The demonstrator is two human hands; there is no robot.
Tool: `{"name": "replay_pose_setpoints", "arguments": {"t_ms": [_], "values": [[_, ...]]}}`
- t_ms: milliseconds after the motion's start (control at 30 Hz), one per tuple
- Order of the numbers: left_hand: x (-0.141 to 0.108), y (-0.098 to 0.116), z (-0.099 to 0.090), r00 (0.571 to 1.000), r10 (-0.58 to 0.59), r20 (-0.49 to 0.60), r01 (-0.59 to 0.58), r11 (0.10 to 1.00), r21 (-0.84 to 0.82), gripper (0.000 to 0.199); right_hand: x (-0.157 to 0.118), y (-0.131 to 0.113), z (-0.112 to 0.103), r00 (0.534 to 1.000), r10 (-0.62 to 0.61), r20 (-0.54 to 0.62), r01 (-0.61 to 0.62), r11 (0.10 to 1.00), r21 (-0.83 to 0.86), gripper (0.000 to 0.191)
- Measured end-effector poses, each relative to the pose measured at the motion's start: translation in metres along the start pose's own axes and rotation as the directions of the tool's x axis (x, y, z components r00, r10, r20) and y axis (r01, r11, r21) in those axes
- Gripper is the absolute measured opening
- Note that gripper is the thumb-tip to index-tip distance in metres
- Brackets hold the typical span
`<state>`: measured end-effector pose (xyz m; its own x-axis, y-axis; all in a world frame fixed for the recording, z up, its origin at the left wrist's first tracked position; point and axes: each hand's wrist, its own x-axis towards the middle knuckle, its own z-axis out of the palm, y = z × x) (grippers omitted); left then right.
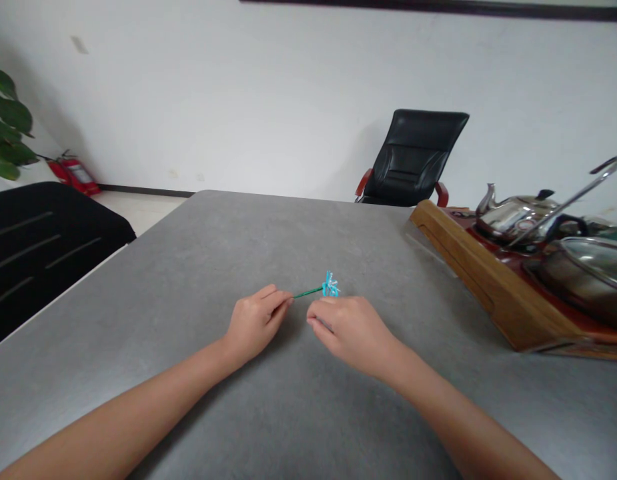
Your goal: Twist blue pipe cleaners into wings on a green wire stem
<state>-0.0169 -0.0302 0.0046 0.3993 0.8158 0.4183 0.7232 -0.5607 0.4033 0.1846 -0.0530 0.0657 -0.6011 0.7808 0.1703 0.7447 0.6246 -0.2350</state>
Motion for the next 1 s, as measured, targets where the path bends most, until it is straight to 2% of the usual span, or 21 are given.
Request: {"name": "replay_pose_setpoints", "arguments": {"t_ms": [133,400,767,1000], "values": [[0.001,-0.001,0.0,0.999,-0.043,-0.022,0.041,0.998,-0.05,0.024,0.001,0.0,0.008,0.999,0.041,-0.015,-0.041,0.999,0.01,0.012],[0.002,-0.002,0.001,0.998,-0.048,-0.051,0.043,0.995,-0.09,0.021,0.004,0.001,0.017,0.996,0.089,-0.001,-0.088,0.994,0.058,0.012],[0.001,-0.001,0.001,0.998,-0.067,-0.023,0.064,0.994,-0.091,0.021,0.003,0.0,0.023,0.992,0.106,-0.065,-0.077,0.936,0.344,0.012],[0.002,-0.002,0.002,0.997,-0.057,-0.055,0.046,0.981,-0.189,0.019,0.007,0.013,0.036,0.972,0.232,0.019,-0.213,0.854,0.475,0.014]]}}
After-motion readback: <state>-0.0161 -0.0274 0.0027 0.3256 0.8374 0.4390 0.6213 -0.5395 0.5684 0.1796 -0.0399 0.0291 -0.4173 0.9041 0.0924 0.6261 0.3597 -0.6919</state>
